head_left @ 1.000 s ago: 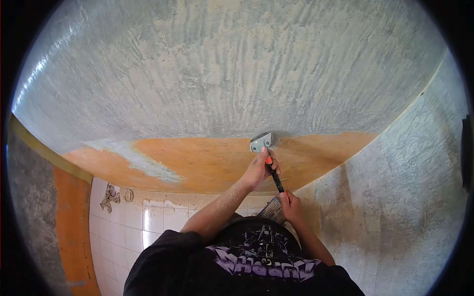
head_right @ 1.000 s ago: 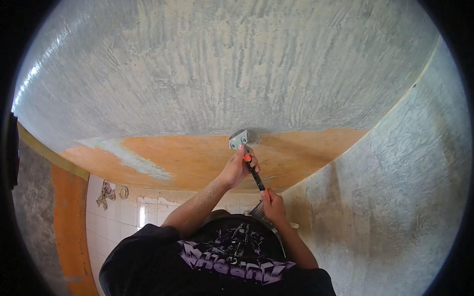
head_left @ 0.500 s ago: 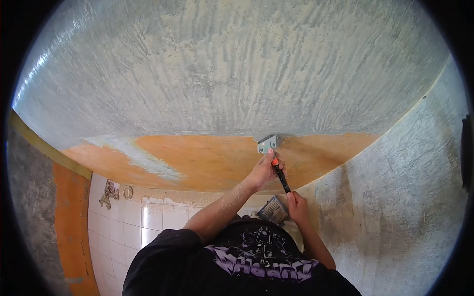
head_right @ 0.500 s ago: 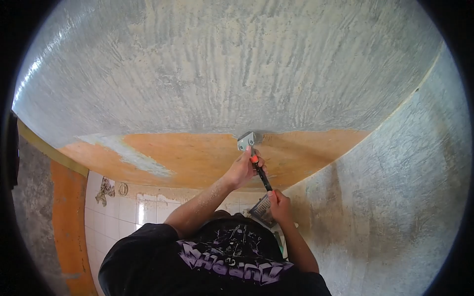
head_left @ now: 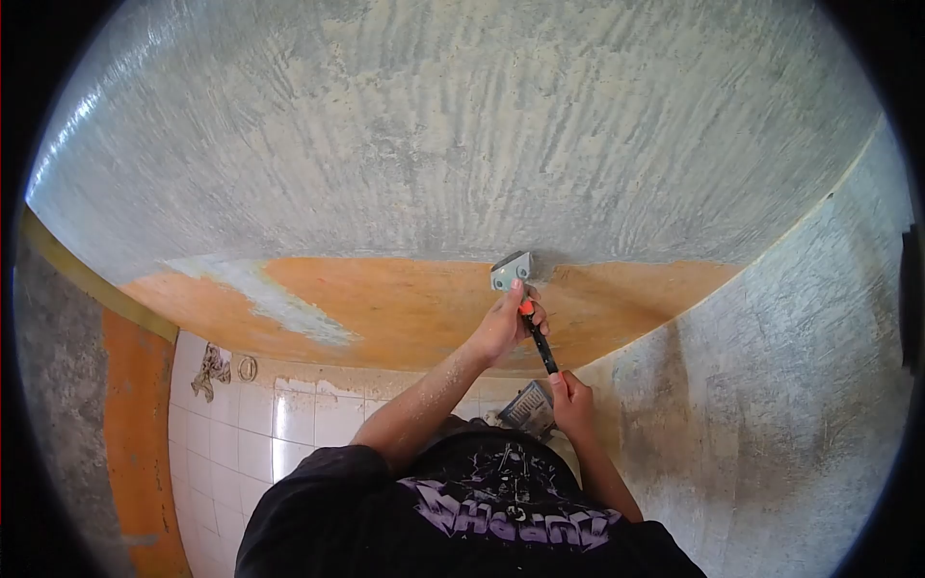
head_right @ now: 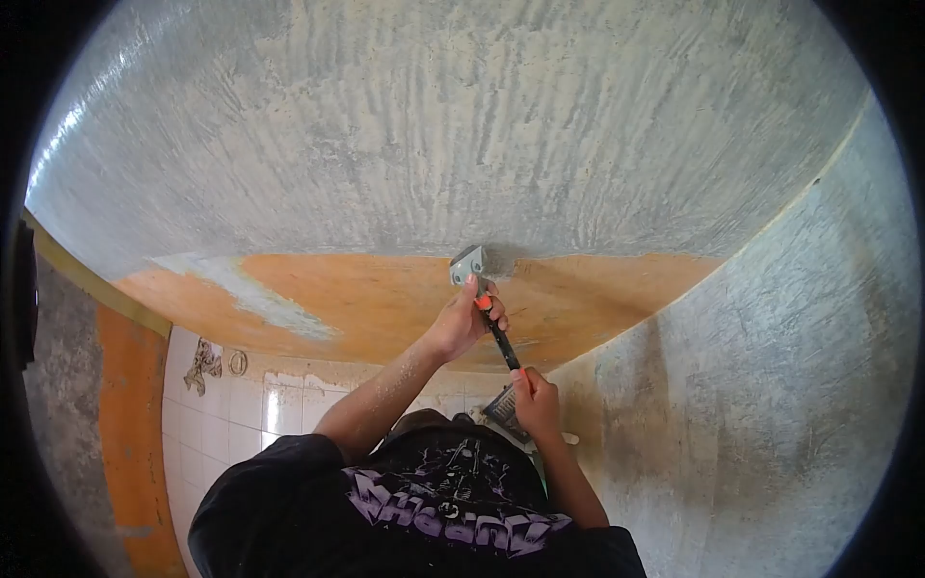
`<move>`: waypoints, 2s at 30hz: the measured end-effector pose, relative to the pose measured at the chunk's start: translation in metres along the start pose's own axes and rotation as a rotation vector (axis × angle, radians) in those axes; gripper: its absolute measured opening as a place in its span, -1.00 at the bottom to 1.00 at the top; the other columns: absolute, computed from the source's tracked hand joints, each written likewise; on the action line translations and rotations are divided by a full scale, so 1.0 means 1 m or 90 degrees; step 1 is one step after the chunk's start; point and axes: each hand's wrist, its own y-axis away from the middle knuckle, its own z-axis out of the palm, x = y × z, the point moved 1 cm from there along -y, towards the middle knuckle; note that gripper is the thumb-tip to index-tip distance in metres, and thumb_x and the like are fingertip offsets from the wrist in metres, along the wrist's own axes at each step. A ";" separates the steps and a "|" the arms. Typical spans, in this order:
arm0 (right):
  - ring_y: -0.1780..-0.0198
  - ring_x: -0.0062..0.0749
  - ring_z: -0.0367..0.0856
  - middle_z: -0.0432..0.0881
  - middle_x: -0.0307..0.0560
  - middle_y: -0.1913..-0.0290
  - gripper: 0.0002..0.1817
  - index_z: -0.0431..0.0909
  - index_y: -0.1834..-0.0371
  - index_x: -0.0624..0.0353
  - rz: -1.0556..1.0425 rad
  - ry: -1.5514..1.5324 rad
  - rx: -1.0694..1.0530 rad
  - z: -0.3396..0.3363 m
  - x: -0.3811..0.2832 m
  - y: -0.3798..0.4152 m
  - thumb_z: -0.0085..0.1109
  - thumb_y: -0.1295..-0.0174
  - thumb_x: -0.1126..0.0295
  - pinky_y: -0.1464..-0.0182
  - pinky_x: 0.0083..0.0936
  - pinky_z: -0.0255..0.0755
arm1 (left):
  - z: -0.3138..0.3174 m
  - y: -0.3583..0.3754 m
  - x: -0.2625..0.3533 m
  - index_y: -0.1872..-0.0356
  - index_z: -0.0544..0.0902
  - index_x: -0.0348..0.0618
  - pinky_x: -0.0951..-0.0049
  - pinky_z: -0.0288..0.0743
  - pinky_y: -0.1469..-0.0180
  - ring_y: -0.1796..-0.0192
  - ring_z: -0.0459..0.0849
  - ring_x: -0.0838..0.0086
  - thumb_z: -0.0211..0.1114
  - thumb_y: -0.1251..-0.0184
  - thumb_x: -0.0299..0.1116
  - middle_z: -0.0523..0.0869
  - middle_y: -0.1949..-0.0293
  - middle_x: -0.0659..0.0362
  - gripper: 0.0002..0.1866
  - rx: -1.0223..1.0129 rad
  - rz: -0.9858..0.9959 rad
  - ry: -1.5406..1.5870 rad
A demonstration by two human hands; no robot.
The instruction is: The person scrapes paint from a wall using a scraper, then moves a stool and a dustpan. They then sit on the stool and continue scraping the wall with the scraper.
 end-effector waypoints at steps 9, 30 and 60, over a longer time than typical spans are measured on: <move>0.52 -0.37 0.42 0.47 0.04 0.59 -0.58 0.54 0.37 0.27 0.035 -0.019 -0.010 0.009 0.006 0.001 0.09 -0.44 0.09 0.39 -0.35 0.35 | 0.002 0.001 0.002 0.07 0.36 -0.09 0.13 0.48 -0.02 0.29 0.53 0.31 -0.24 -0.59 0.24 0.42 0.44 0.21 -0.46 0.030 -0.005 -0.020; 0.58 -0.72 0.31 0.38 -0.38 0.61 -0.67 0.54 0.34 0.19 0.037 -0.125 -0.036 0.021 0.021 0.014 0.03 -0.52 0.18 0.54 -0.63 0.16 | -0.014 0.009 -0.004 0.12 0.40 -0.07 0.25 0.58 0.02 0.24 0.65 0.33 -0.22 -0.62 0.18 0.53 0.33 0.18 -0.51 0.027 -0.050 -0.055; 0.62 -0.75 0.27 0.38 -0.38 0.58 -0.67 0.57 -0.11 0.25 0.124 -0.322 -0.073 -0.034 0.052 0.008 0.13 -0.46 0.24 0.61 -0.69 0.14 | 0.010 -0.020 -0.029 0.17 0.41 -0.04 0.12 0.47 -0.13 0.18 0.53 0.28 -0.25 -0.57 0.26 0.48 0.36 0.19 -0.45 0.006 -0.113 0.123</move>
